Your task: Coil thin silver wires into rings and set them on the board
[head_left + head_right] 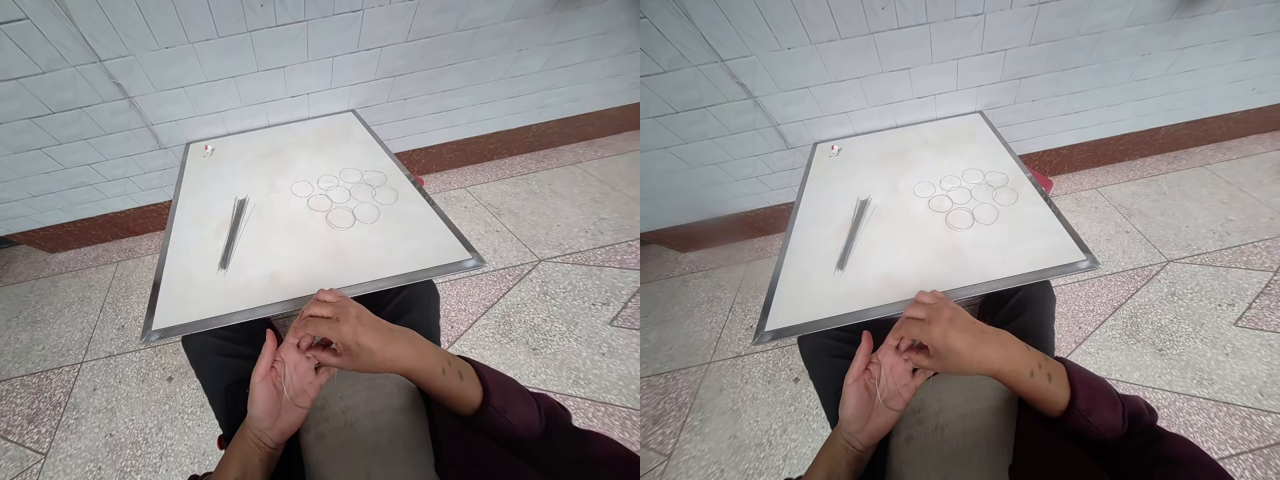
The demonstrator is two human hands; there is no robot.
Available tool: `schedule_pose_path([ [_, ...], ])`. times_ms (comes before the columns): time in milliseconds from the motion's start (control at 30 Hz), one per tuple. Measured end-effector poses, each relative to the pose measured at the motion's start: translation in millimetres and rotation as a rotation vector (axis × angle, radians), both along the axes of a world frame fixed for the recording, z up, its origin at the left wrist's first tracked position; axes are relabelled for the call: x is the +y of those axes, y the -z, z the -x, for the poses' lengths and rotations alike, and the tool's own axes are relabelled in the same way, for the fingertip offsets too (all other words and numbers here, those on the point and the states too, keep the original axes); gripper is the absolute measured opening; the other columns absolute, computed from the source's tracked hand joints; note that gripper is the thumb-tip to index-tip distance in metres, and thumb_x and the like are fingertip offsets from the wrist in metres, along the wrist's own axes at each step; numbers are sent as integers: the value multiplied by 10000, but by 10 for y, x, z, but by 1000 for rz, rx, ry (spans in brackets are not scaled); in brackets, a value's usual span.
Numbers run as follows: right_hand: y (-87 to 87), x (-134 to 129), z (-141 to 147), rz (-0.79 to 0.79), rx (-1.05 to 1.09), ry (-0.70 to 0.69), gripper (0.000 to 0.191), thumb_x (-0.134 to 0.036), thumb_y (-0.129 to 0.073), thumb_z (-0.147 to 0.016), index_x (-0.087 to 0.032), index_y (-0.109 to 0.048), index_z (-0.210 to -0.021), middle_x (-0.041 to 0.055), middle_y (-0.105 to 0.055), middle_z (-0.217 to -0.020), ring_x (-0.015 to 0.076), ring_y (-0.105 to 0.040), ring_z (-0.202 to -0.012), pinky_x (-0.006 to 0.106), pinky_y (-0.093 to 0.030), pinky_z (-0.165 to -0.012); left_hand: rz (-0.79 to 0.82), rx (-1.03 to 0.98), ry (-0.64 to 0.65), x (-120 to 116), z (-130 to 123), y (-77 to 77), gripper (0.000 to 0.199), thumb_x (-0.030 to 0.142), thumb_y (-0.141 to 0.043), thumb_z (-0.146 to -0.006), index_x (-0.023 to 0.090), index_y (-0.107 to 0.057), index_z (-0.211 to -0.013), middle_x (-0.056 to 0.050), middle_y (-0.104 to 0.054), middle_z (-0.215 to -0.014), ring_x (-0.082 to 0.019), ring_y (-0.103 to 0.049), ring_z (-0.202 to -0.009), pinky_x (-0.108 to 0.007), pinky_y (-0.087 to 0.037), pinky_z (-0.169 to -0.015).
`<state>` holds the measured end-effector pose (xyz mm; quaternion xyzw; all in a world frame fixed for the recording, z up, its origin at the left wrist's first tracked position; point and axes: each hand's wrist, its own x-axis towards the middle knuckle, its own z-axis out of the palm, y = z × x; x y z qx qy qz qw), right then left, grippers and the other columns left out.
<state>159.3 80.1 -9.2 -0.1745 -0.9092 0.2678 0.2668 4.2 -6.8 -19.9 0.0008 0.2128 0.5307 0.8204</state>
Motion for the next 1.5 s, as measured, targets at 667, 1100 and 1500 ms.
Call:
schedule_pose_path([
  [667, 160, 63, -14, -52, 137, 45, 81, -167, -583, -967, -173, -656, -1003, 37, -710, -897, 162, -570, -821, 325, -469, -775, -43, 346, -24, -28, 51, 115, 409, 440, -443, -978, 176, -687, -1173, -126, -662, -1228, -270, -555, -1192, -441, -427, -1014],
  [1100, 154, 89, -25, -46, 135, -37, 122, -226, -551, -996, -172, -650, -950, 27, -689, -847, 144, -583, -772, 292, -497, -755, -200, 1015, 41, -84, 143, 170, 303, 415, -603, -911, 177, -747, -792, -51, -678, -752, -184, -585, -708, -319, -461, -723],
  [1500, 145, 92, -49, -45, 11, -83, 117, -206, -551, -993, -160, -635, -927, 21, -657, -848, 129, -569, -783, 272, -480, -768, -365, 1363, 174, -53, 182, 24, 334, 429, -548, -925, 209, -723, -744, -46, -672, -714, -229, -616, -705, -333, -449, -718],
])
